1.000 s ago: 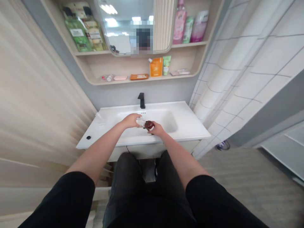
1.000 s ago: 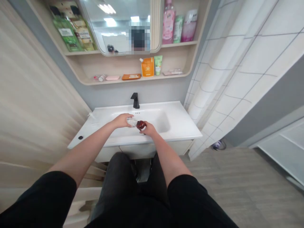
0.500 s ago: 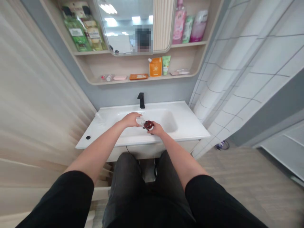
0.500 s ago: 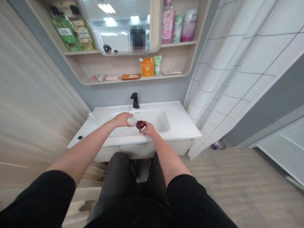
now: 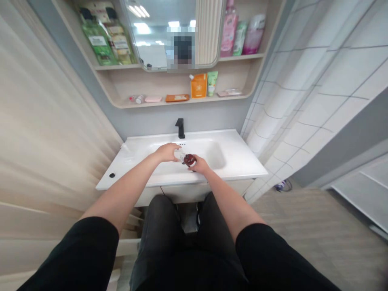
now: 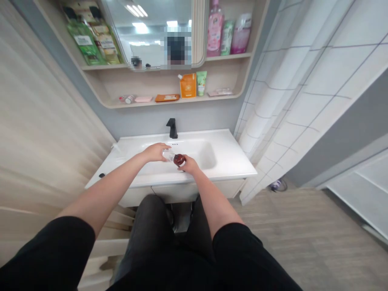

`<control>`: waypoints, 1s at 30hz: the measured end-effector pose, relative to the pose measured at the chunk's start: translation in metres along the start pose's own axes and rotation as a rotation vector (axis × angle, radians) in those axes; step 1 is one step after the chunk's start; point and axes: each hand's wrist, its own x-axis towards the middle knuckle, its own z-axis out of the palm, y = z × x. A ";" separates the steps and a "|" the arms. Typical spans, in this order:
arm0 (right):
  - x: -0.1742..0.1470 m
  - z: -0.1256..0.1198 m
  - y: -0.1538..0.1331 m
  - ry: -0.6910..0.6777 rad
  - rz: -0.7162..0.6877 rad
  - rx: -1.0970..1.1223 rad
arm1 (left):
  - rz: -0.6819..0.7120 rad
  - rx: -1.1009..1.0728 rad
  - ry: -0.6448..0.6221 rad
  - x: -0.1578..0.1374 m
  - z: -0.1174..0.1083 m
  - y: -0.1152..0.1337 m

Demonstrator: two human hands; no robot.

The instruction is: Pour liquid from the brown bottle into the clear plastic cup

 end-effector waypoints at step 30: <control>-0.001 -0.001 -0.001 -0.006 0.000 0.025 | 0.009 0.049 -0.023 0.003 -0.005 0.003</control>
